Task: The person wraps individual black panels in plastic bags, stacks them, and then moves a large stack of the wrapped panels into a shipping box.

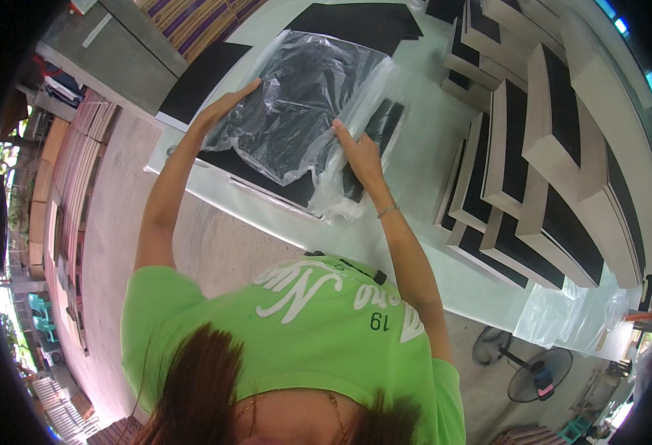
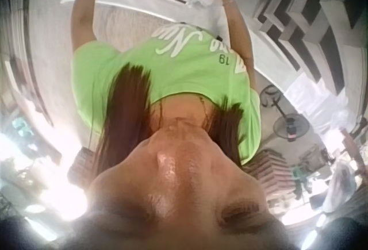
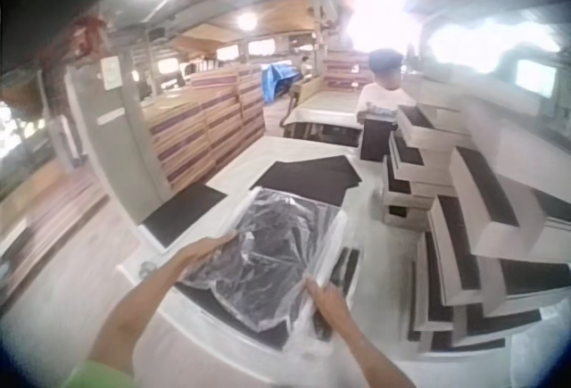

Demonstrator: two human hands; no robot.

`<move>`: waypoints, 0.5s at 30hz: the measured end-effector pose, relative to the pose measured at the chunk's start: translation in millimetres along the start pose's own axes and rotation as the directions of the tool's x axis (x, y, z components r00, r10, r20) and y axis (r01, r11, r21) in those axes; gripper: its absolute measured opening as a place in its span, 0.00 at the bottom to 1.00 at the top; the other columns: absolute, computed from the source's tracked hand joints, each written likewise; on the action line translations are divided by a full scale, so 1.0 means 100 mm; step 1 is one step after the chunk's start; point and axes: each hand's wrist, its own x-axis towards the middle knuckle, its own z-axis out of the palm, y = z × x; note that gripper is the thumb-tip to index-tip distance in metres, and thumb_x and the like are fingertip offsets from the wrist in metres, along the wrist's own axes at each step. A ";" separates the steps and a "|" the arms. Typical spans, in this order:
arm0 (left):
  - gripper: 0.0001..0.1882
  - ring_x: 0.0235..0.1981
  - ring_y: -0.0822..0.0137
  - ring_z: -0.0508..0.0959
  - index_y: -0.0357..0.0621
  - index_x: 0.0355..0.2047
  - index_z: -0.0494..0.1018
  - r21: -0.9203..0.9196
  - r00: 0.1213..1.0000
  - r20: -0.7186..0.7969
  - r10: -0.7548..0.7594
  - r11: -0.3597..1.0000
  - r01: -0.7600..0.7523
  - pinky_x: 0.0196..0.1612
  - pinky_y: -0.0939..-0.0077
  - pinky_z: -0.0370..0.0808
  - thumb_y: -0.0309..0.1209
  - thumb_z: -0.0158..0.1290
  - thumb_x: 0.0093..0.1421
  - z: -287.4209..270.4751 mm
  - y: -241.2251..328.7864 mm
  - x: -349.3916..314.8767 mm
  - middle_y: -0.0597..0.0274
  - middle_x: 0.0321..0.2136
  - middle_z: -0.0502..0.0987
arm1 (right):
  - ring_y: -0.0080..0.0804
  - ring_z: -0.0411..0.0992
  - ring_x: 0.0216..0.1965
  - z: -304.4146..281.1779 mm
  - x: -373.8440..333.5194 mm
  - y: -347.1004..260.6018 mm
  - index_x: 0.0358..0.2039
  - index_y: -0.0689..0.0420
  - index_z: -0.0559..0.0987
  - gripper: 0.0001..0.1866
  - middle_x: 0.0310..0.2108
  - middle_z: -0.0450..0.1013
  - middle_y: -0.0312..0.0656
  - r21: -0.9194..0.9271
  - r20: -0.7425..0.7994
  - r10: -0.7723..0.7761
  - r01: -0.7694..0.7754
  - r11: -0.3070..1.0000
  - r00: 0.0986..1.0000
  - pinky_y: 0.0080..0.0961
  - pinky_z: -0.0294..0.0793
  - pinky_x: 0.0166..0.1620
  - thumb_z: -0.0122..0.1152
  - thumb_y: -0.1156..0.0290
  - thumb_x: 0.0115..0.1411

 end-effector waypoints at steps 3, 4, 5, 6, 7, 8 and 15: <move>0.55 0.50 0.49 0.69 0.24 0.46 0.68 0.177 0.998 -0.053 -0.036 0.983 0.045 0.53 0.68 0.62 0.73 0.42 0.42 -0.01 0.10 -0.05 0.36 0.45 0.70 | 0.38 0.71 0.41 -0.03 0.01 0.01 0.41 0.67 0.75 0.38 0.37 0.74 0.51 -0.031 0.011 0.030 -0.030 0.999 0.999 0.27 0.65 0.47 0.50 0.39 0.52; 0.56 0.48 0.47 0.70 0.23 0.44 0.69 0.239 0.993 -0.110 -0.037 0.969 0.063 0.52 0.67 0.63 0.74 0.41 0.41 -0.01 0.09 -0.04 0.34 0.43 0.71 | 0.38 0.71 0.42 -0.01 0.01 0.01 0.41 0.67 0.75 0.38 0.37 0.73 0.50 -0.031 0.007 0.012 -0.012 0.999 1.000 0.27 0.65 0.47 0.50 0.39 0.52; 0.57 0.47 0.45 0.72 0.22 0.41 0.70 0.299 0.985 -0.166 -0.035 0.951 0.085 0.51 0.66 0.65 0.75 0.40 0.41 -0.02 0.06 -0.04 0.33 0.41 0.72 | 0.37 0.70 0.42 0.00 0.01 0.01 0.42 0.67 0.75 0.38 0.38 0.73 0.50 -0.031 0.003 -0.007 0.007 0.999 1.000 0.27 0.65 0.47 0.50 0.39 0.52; 0.57 0.45 0.44 0.72 0.21 0.41 0.70 0.319 0.985 -0.173 -0.014 0.945 0.070 0.49 0.65 0.66 0.75 0.40 0.41 -0.03 0.03 -0.05 0.31 0.40 0.72 | 0.37 0.70 0.43 0.00 0.01 0.02 0.42 0.67 0.74 0.39 0.38 0.73 0.50 -0.052 0.001 -0.035 0.035 0.998 0.999 0.27 0.64 0.48 0.49 0.38 0.53; 0.57 0.44 0.43 0.73 0.19 0.40 0.70 0.343 0.985 -0.172 0.009 0.938 0.052 0.48 0.64 0.67 0.74 0.39 0.42 -0.03 0.06 -0.08 0.29 0.38 0.72 | 0.37 0.70 0.43 -0.02 0.03 0.02 0.42 0.67 0.74 0.39 0.39 0.73 0.50 -0.076 0.027 -0.024 0.027 0.997 0.999 0.27 0.64 0.48 0.48 0.38 0.53; 0.57 0.43 0.43 0.73 0.17 0.39 0.69 0.368 0.985 -0.171 0.032 0.929 0.033 0.47 0.64 0.67 0.74 0.39 0.43 -0.02 0.09 -0.11 0.27 0.37 0.71 | 0.38 0.69 0.43 -0.05 0.05 0.02 0.42 0.67 0.74 0.39 0.39 0.73 0.50 -0.100 0.053 -0.013 0.019 0.995 0.999 0.27 0.64 0.48 0.48 0.38 0.53; 0.54 0.39 0.43 0.75 0.20 0.35 0.72 0.473 0.979 -0.180 0.095 0.881 0.002 0.43 0.61 0.68 0.73 0.38 0.45 -0.04 -0.02 -0.12 0.28 0.31 0.73 | 0.37 0.72 0.37 -0.10 0.07 -0.10 0.41 0.71 0.73 0.42 0.33 0.72 0.50 -0.164 0.209 0.095 -0.061 0.985 0.973 0.26 0.68 0.43 0.47 0.35 0.52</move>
